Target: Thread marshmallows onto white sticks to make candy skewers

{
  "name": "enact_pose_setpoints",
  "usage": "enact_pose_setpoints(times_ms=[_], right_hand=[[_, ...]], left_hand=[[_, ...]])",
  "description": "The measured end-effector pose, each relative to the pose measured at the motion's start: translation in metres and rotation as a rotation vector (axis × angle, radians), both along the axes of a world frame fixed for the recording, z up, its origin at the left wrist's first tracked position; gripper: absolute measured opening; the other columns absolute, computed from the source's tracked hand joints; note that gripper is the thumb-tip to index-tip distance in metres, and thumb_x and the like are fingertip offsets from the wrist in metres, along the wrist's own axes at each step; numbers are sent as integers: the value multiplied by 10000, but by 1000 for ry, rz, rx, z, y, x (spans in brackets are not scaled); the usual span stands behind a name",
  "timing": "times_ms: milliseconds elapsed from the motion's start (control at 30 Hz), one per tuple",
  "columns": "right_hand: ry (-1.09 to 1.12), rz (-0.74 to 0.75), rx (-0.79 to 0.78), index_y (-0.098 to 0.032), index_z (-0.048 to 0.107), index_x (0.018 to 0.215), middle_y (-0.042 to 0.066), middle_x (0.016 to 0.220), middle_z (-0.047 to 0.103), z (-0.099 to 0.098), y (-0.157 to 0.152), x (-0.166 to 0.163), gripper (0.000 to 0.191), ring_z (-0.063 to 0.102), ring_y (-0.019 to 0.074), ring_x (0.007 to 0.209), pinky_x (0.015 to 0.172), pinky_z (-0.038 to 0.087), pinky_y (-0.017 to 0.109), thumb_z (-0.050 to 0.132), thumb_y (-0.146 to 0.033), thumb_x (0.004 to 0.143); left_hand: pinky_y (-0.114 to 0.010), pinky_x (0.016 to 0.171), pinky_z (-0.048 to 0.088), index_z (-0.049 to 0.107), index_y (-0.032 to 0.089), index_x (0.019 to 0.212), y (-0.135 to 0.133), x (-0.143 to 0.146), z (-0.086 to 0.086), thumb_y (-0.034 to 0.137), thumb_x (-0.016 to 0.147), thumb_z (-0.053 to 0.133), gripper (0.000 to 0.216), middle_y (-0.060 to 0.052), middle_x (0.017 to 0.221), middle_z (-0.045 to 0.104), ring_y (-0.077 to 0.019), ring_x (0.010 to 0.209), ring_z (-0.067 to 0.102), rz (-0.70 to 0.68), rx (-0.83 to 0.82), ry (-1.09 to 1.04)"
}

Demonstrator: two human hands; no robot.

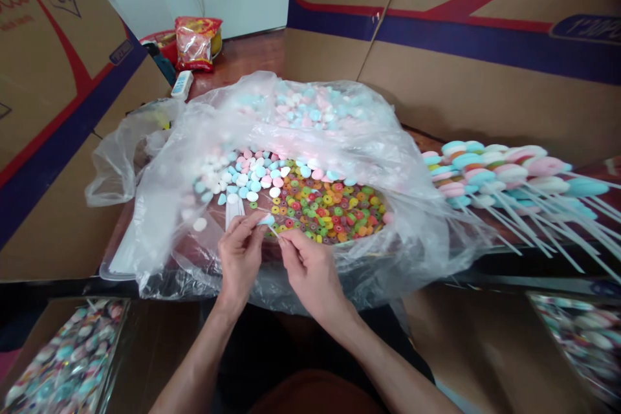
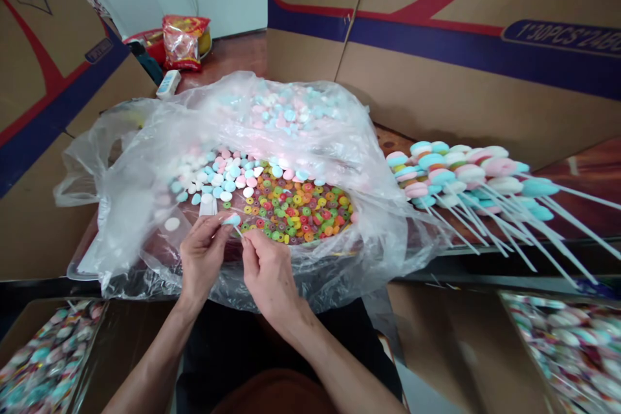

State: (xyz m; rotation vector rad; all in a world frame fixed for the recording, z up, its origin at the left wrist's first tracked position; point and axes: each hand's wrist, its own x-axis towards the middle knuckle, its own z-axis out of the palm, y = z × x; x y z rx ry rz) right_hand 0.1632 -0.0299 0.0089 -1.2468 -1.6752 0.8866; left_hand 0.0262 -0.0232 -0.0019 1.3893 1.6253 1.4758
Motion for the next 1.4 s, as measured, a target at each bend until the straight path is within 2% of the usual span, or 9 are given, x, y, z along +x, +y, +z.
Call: enact_pose_setpoints(times_ms=[167,333,533,633,833,1033,1133,1267,1400], right_hand=[[-62,-27,10,-201,564,744,-32,568,501,-1,9,-9,258,451,112,497,512,336,223,417,-225,955],[-124,-77,-4,-209,533,729,-32,554,496,0,23,5,232,460,122,503,532,338,229,428,-209,936],[-177,-93,-42,-215,524,722,-30,547,523,2,19,37,247,470,125,487,532,343,235,447,-261,952],[-165,-96,-48,-212,546,752,-24,560,547,-1,14,41,228,486,128,497,533,355,234,449,-266,951],[-122,-110,-54,-206,563,761,-31,561,542,-5,13,40,228,478,119,494,521,356,223,456,-274,950],[-91,-100,-85,-187,614,800,-12,607,582,-3,11,42,224,510,125,525,529,371,227,459,-271,940],[-40,-79,-91,-173,677,908,14,690,652,-2,9,43,234,577,142,591,568,420,233,459,-258,928],[-13,-61,-92,-180,726,1018,-1,656,648,0,7,43,276,578,145,564,577,443,243,480,-267,930],[-14,-39,-65,-196,733,1030,-18,596,598,1,7,41,281,567,145,550,582,448,245,472,-266,952]], left_hand=[[-258,720,531,785,255,1020,-5,8,1,268,858,680,193,-45,932,704,-168,849,646,15,0,35],[-300,833,538,765,250,1097,4,11,4,269,916,604,242,-65,1032,729,-198,958,668,-130,-2,78],[-327,777,487,758,232,1032,41,2,4,140,878,590,246,-74,931,692,-222,865,631,-160,-82,624],[-318,767,467,742,218,1006,50,0,1,107,866,575,245,-77,929,669,-227,886,614,-195,-99,781],[-302,767,458,704,211,957,48,4,1,164,903,555,166,-61,909,647,-200,860,600,-228,-46,726],[-337,810,470,706,209,984,50,13,2,84,896,503,255,-84,939,653,-233,922,592,-325,-65,898],[-319,794,479,726,210,943,52,10,2,73,857,545,244,-71,909,677,-212,877,610,-344,-49,679],[-277,710,501,760,196,904,52,0,9,222,800,707,120,-41,860,719,-161,748,626,-297,-152,-8],[-247,663,516,785,178,914,47,-7,18,327,658,866,307,-30,816,721,-109,677,609,-336,-360,-604]])
